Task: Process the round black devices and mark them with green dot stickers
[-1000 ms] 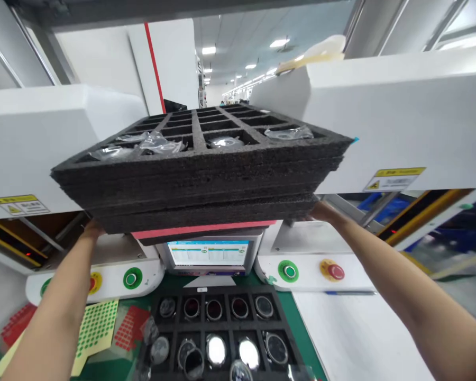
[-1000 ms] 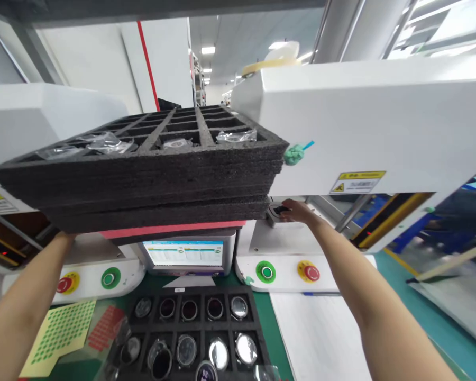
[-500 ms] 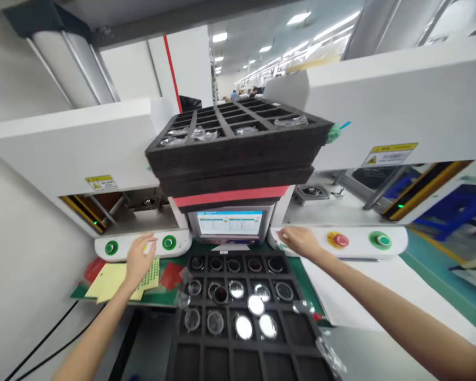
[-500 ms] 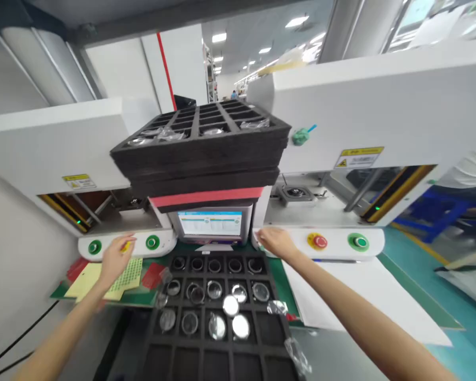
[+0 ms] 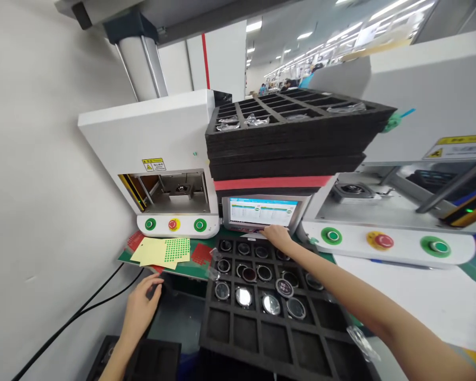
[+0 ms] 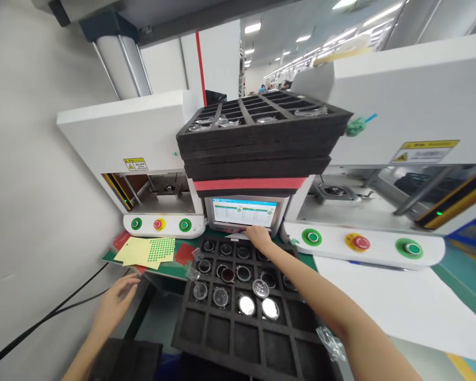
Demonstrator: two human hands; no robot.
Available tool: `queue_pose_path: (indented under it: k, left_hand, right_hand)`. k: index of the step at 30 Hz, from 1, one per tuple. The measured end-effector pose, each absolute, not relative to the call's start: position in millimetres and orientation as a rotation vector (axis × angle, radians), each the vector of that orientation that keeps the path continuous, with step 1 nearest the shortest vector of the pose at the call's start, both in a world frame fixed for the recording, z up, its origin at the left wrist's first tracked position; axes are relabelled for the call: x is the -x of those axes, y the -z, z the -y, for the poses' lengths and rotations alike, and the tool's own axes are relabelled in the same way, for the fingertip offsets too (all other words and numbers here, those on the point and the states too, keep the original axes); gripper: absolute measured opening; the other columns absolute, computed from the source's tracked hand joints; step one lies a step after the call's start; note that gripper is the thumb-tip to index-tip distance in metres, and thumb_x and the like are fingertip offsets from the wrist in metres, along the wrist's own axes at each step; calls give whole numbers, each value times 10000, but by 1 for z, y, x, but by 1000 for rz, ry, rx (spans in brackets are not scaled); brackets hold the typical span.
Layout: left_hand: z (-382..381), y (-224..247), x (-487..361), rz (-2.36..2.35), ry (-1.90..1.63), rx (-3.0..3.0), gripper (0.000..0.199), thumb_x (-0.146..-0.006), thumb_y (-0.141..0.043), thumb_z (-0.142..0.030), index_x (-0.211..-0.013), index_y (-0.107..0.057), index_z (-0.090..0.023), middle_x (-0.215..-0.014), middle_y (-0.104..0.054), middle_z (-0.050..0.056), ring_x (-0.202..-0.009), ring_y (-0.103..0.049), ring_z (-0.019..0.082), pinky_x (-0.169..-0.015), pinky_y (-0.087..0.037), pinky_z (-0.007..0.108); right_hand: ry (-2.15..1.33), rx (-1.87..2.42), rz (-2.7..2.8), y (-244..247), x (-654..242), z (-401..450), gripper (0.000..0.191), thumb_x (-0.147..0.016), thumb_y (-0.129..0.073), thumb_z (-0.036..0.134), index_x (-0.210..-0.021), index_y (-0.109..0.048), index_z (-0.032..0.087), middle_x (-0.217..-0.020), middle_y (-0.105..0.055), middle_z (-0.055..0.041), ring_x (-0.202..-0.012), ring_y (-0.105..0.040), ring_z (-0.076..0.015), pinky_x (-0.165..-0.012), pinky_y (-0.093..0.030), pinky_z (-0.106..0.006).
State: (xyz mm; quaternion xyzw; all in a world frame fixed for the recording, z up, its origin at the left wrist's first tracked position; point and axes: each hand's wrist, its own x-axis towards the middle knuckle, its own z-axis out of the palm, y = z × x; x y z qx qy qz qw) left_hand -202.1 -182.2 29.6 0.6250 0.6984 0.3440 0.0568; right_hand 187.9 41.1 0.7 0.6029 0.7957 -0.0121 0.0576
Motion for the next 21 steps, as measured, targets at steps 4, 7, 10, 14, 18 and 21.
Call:
queue_pose_path:
  k: [4,7,10,14,18,21]
  left_hand:
    - [158,-32,154,-1940,-931,-2057,264,-845,-466,-296,-845,-711,-198,-1084,-748,135,-1011,-715,279,-879,-594,465]
    - [136,-36,97,-1729,-764,-2213,202,-826,-518,-169,-870,-708,-221,-1137,-733,84,-1104,-673,243,-995,-538,438]
    - [118,-35,47,-1530,-552,-2324,219,-798,-601,-114,-954,-705,-227,-1215,-698,81,-1184,-626,243,-1023,-519,416]
    - [102,-30,8,-1391,-324,-2380,363,-786,-671,-116,-1136,-663,-210,-1306,-638,119,-1250,-567,293,-1045,-493,467]
    - [92,-22,-5,-1325,-223,-2348,395,-791,-681,-105,-1170,-648,-213,-1287,-653,107,-1200,-597,284,-1053,-483,462]
    - [85,-16,-8,-1323,-254,-2264,353,-807,-658,-110,-1145,-659,-214,-1274,-671,90,-1192,-604,266,-1062,-474,437]
  right_hand:
    - [31,-1830,-2377,-4,-179,-36,329,-960,-616,368,-1183,-599,127,-1167,-609,-110,-1007,-625,-212,-866,-555,-396]
    - [49,-1835,-2359,-6,-176,-32,323,-954,-627,359,-1166,-605,117,-1152,-614,-112,-1002,-627,-211,-866,-554,-393]
    - [89,-1857,-2369,-9,-176,-30,334,-952,-629,364,-1171,-603,113,-1160,-613,-116,-1017,-625,-218,-878,-549,-403]
    - [144,-1933,-2428,-15,-185,-26,338,-955,-622,380,-1160,-607,112,-1143,-620,-109,-1007,-629,-215,-881,-547,-408]
    - [164,-2053,-2539,-15,-215,9,291,-978,-579,410,-1024,-635,128,-976,-651,-59,-857,-639,-164,-798,-553,-351]
    - [170,-2163,-2658,-11,-250,62,364,-991,-534,440,-804,-619,139,-719,-614,-1,-635,-583,-118,-648,-502,-270]
